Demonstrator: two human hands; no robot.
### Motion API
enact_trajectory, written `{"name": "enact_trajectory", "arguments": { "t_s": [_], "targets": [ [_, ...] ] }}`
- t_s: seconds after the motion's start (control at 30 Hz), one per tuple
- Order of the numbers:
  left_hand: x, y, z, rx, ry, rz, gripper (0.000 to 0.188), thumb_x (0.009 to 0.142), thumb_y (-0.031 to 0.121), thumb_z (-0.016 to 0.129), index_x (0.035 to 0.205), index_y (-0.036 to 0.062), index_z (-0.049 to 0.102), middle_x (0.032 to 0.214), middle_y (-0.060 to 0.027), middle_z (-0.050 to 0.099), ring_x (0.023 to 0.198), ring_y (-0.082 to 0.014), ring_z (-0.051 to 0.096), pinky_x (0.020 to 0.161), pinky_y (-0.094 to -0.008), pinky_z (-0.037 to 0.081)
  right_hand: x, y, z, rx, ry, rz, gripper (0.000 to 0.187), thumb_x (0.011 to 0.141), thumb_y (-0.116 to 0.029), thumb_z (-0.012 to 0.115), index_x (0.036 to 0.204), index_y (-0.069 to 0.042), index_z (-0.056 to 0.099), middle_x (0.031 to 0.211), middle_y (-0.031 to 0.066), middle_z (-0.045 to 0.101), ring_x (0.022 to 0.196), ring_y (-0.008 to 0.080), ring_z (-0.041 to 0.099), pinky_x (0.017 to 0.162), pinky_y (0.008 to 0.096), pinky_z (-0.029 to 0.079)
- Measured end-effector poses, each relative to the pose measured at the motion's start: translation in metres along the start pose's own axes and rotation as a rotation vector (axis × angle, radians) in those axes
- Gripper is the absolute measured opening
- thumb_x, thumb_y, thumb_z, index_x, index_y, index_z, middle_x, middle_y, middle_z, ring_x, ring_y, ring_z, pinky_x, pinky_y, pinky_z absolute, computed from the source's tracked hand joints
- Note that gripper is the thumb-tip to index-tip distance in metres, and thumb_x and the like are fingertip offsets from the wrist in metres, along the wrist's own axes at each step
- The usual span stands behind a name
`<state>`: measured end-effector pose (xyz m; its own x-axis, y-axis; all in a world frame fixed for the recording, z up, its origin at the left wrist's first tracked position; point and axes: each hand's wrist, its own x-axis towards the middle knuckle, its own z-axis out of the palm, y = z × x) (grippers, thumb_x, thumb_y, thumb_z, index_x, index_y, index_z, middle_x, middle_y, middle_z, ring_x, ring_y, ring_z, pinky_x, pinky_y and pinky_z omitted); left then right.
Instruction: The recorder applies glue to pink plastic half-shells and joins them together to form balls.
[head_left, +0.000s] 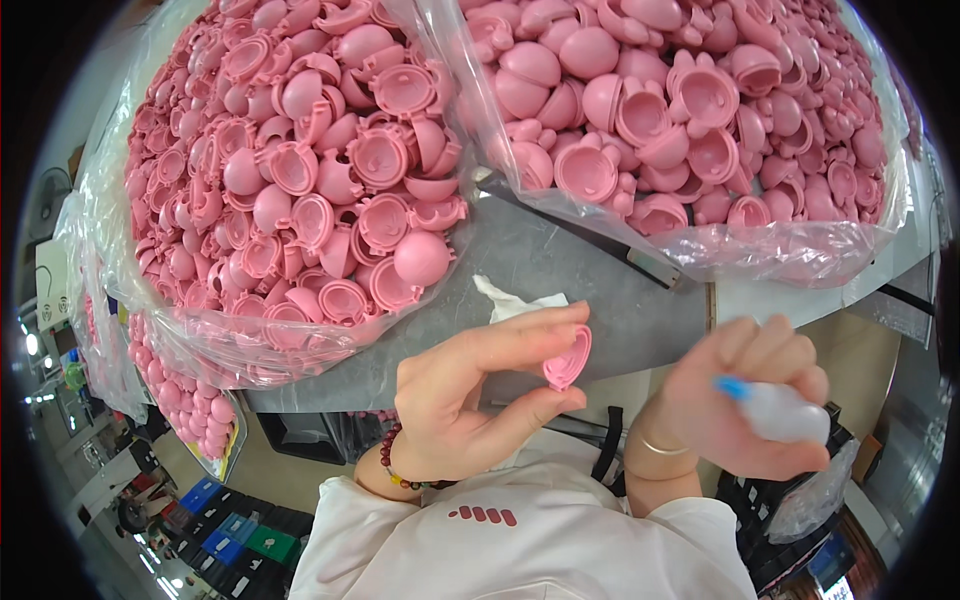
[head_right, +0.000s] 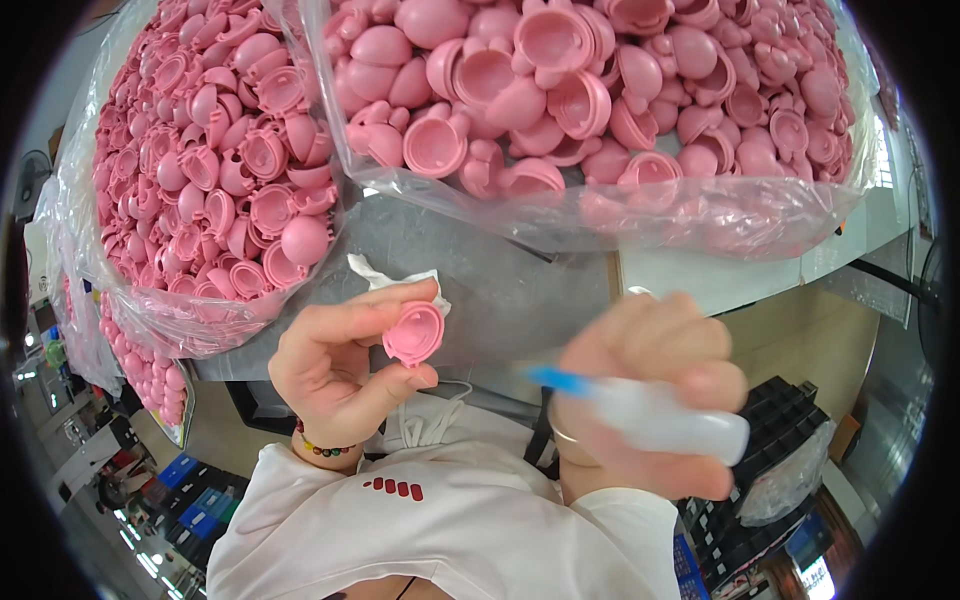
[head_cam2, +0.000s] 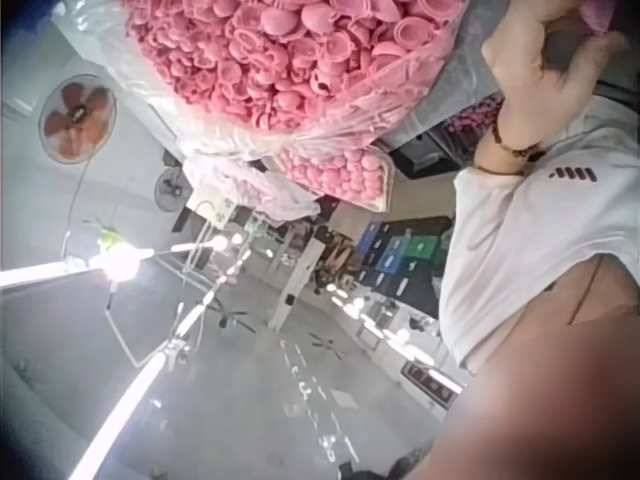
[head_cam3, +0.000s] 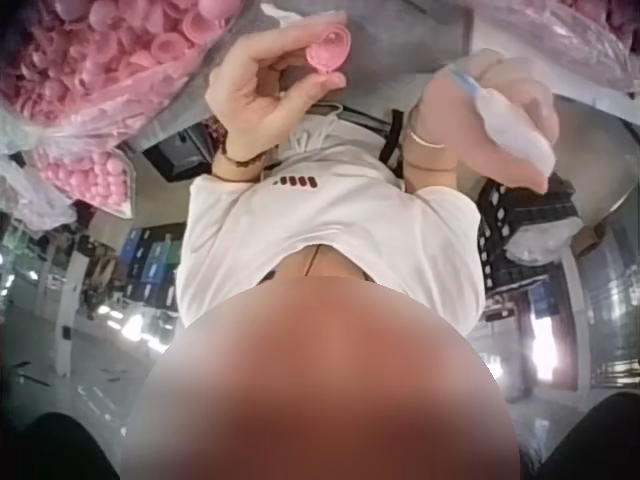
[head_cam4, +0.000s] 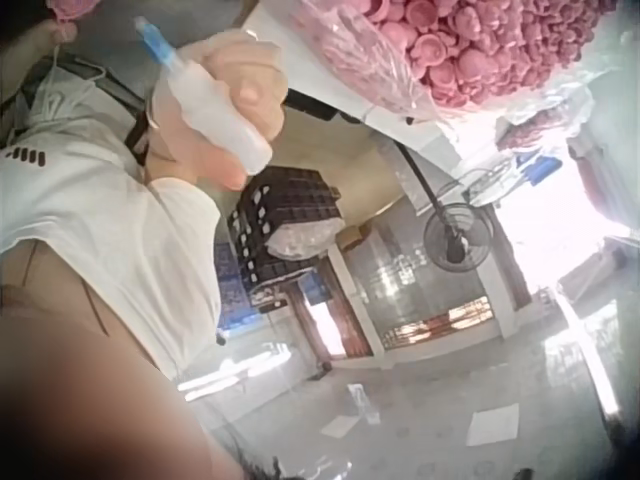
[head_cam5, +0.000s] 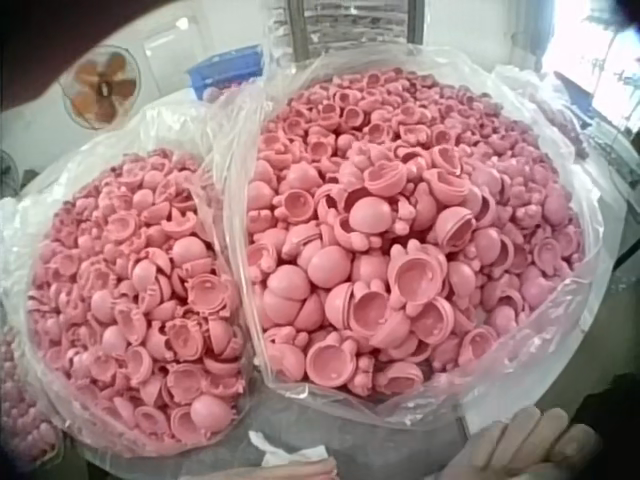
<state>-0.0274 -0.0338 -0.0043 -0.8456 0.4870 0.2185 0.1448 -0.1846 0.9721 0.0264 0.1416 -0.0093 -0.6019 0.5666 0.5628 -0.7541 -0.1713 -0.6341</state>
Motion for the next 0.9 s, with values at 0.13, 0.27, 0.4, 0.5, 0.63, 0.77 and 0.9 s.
{"name": "enact_trajectory", "arguments": {
  "t_s": [0.13,0.27,0.4,0.5,0.63,0.77,0.9],
  "targets": [
    [0.001,-0.002,-0.008,0.059,-0.158,0.117,0.042,0.066,-0.008,0.07,0.102,-0.0049,0.05,0.101,-0.0308,0.057,0.096,-0.0335,0.059,0.081,-0.0359,0.048,0.016,-0.042,-0.049,-0.072,0.166,-0.214,0.05,0.086,-0.043,0.047,0.109,0.002,0.05,0.088,0.0094,0.049,0.077,0.0198,0.047,0.057,0.0272,0.033],
    [0.001,-0.002,-0.014,0.002,-0.176,0.17,0.041,0.066,-0.009,0.069,0.102,-0.0028,0.051,0.101,-0.0318,0.056,0.096,-0.0325,0.059,0.08,-0.0342,0.048,0.06,-0.065,-0.098,-0.92,0.483,-0.411,0.039,0.087,-0.026,0.051,0.114,0.003,0.045,0.108,0.0153,0.054,0.095,0.0239,0.053,0.067,0.0289,0.04],
    [0.002,0.0,-0.017,-0.243,-0.221,0.105,0.038,0.067,-0.006,0.07,0.1,-0.0009,0.051,0.102,-0.0338,0.055,0.095,-0.0313,0.06,0.078,-0.0337,0.048,0.092,-0.078,-0.172,-1.286,0.437,-0.034,0.041,0.082,-0.015,0.06,0.116,0.004,0.043,0.11,0.0137,0.057,0.101,0.0202,0.053,0.074,0.0266,0.04],
    [-0.001,-0.001,-0.017,-0.547,-0.186,0.003,0.037,0.069,-0.002,0.07,0.1,0.0014,0.051,0.101,-0.0346,0.054,0.095,-0.0321,0.06,0.079,-0.0348,0.048,0.097,-0.075,-0.2,-1.272,0.362,0.131,0.043,0.082,-0.01,0.061,0.117,0.004,0.042,0.108,0.0141,0.058,0.101,0.0189,0.053,0.077,0.0266,0.042],
    [-0.004,-0.005,-0.024,-0.982,-0.254,-0.025,0.04,0.073,-0.011,0.061,0.111,-0.003,0.05,0.109,-0.0209,0.057,0.11,-0.0353,0.05,0.093,-0.0442,0.04,0.097,-0.069,-0.21,-1.249,0.301,0.11,0.044,0.08,-0.006,0.062,0.117,0.005,0.041,0.103,0.0139,0.059,0.101,0.0188,0.053,0.084,0.0271,0.043],
    [-0.008,-0.002,-0.025,-1.118,-0.218,-0.07,0.04,0.074,-0.01,0.06,0.112,-0.0039,0.05,0.109,-0.0202,0.057,0.111,-0.0358,0.049,0.093,-0.0439,0.04,0.098,-0.074,-0.173,-1.523,0.492,-0.433,0.038,0.076,-0.001,0.064,0.11,0.007,0.049,0.095,0.0148,0.06,0.086,0.0189,0.057,0.077,0.0272,0.047],
    [-0.006,-0.005,-0.028,-1.144,-0.332,-0.035,0.04,0.077,-0.006,0.06,0.115,-0.0044,0.05,0.11,-0.0214,0.056,0.11,-0.0354,0.05,0.089,-0.0402,0.044,0.1,-0.072,-0.104,-1.474,0.173,-0.549,0.026,0.076,0.002,0.061,0.101,0.006,0.056,0.096,0.013,0.06,0.082,0.0174,0.056,0.074,0.0261,0.046]
  ]
}}
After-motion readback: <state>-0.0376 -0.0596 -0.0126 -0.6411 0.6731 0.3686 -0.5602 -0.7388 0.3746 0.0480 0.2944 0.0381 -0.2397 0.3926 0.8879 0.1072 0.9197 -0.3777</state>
